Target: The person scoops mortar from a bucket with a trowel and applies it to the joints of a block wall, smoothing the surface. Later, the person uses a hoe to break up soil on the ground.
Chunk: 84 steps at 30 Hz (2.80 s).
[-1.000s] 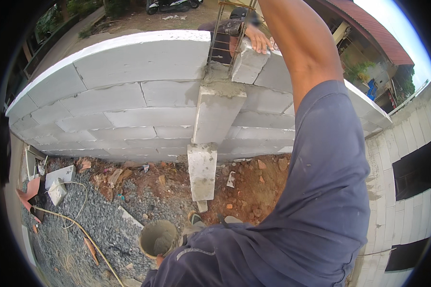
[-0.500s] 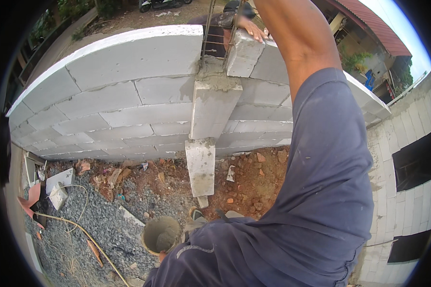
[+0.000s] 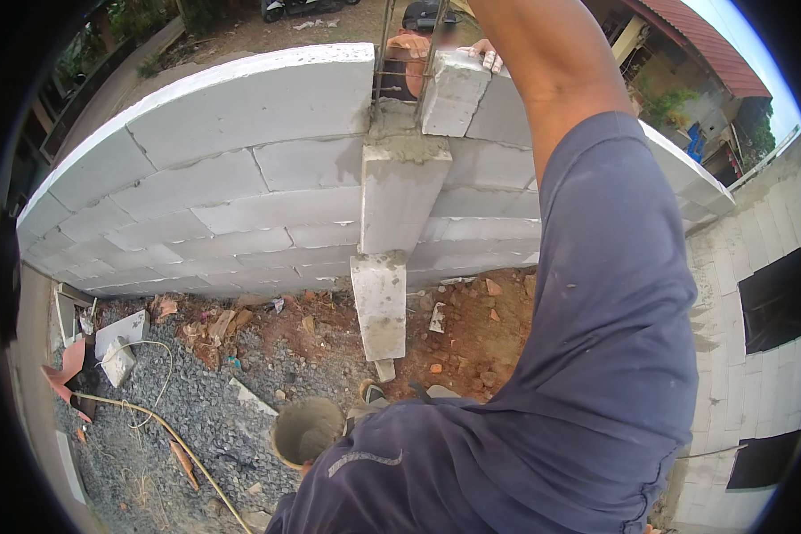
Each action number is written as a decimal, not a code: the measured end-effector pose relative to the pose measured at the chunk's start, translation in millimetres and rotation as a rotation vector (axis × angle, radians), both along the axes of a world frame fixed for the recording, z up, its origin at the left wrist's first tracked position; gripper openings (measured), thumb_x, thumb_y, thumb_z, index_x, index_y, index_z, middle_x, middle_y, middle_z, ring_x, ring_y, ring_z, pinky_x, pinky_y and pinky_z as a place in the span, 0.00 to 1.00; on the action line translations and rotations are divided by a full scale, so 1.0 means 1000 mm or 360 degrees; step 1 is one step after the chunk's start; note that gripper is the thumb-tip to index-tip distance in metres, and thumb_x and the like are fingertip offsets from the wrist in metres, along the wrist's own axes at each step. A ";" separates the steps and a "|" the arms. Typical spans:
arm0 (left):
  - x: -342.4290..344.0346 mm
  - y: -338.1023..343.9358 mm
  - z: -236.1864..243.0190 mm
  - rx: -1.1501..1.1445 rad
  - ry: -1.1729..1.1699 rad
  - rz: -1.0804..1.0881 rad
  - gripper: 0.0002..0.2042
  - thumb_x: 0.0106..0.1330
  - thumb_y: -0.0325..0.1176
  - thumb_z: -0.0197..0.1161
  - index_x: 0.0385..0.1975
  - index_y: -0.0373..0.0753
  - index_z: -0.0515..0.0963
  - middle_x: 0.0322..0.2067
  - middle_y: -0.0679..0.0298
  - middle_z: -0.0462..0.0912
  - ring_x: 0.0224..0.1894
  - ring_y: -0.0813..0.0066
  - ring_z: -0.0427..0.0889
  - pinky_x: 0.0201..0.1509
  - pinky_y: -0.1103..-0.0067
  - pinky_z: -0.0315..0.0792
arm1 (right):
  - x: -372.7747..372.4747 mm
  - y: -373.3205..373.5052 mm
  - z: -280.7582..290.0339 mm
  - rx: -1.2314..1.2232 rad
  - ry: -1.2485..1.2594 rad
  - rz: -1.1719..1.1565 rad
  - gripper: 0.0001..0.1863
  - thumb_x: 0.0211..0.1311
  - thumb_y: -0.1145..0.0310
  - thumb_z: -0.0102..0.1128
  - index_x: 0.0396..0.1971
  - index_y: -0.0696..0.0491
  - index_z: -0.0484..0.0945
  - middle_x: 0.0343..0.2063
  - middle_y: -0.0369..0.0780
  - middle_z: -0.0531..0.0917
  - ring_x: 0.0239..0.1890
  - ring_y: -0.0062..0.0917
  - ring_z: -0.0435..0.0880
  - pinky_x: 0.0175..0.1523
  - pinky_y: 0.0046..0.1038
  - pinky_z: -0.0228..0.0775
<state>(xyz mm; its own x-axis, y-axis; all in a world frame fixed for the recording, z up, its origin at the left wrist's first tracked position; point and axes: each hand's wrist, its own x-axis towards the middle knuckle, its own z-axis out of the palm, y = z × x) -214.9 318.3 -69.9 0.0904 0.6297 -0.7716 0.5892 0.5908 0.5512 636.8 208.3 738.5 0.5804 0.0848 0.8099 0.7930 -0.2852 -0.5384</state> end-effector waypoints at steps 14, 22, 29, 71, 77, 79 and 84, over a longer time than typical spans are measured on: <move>-0.019 0.016 -0.013 0.0150 0.0881 -0.0467 0.17 0.63 0.44 0.62 0.44 0.39 0.83 0.49 0.47 0.83 0.55 0.54 0.80 0.58 0.60 0.70 | -0.151 -0.090 -0.167 0.0416 -0.0127 0.0176 0.22 0.65 0.59 0.52 0.50 0.61 0.79 0.45 0.49 0.85 0.50 0.35 0.82 0.58 0.34 0.69; -0.030 0.013 -0.008 0.0484 0.0948 -0.1032 0.16 0.63 0.42 0.62 0.45 0.41 0.83 0.47 0.51 0.85 0.52 0.55 0.82 0.54 0.61 0.73 | -0.217 -0.209 -0.431 -0.0102 -0.0011 -0.0312 0.18 0.73 0.66 0.52 0.59 0.54 0.74 0.59 0.42 0.76 0.61 0.29 0.74 0.64 0.30 0.66; -0.035 -0.014 -0.011 0.0650 0.1115 -0.1238 0.15 0.62 0.40 0.61 0.45 0.40 0.83 0.43 0.55 0.87 0.47 0.55 0.85 0.48 0.65 0.77 | -0.180 -0.239 -0.498 -0.0502 -0.0353 -0.0016 0.14 0.66 0.68 0.60 0.50 0.52 0.79 0.64 0.42 0.72 0.69 0.36 0.67 0.68 0.38 0.65; 0.035 -0.237 -0.031 -0.0014 0.0101 0.0356 0.14 0.58 0.28 0.59 0.44 0.30 0.77 0.46 0.47 0.80 0.46 0.52 0.82 0.52 0.57 0.75 | -0.077 -0.272 -0.393 -0.0607 -0.0668 -0.0086 0.16 0.60 0.63 0.61 0.47 0.49 0.80 0.56 0.43 0.78 0.50 0.38 0.79 0.50 0.40 0.73; 0.030 -0.242 -0.030 -0.0015 0.0114 0.0368 0.14 0.58 0.27 0.59 0.44 0.30 0.76 0.47 0.47 0.79 0.46 0.52 0.81 0.52 0.55 0.75 | -0.092 -0.283 -0.396 -0.0644 -0.0555 -0.0230 0.17 0.62 0.64 0.60 0.50 0.52 0.79 0.53 0.44 0.79 0.51 0.39 0.79 0.53 0.38 0.72; 0.025 -0.246 -0.027 -0.0026 0.0129 0.0366 0.14 0.58 0.27 0.59 0.44 0.30 0.76 0.47 0.47 0.79 0.46 0.51 0.81 0.53 0.55 0.75 | -0.091 -0.286 -0.403 -0.0570 -0.0546 -0.0179 0.17 0.62 0.62 0.59 0.50 0.49 0.80 0.60 0.44 0.76 0.54 0.38 0.77 0.53 0.39 0.70; 0.030 -0.245 -0.029 -0.0016 0.0118 0.0370 0.14 0.57 0.26 0.58 0.44 0.30 0.75 0.48 0.47 0.78 0.46 0.51 0.81 0.53 0.54 0.75 | -0.083 -0.279 -0.422 -0.0852 -0.0715 -0.0216 0.15 0.62 0.63 0.58 0.49 0.46 0.81 0.61 0.45 0.75 0.56 0.40 0.76 0.55 0.39 0.69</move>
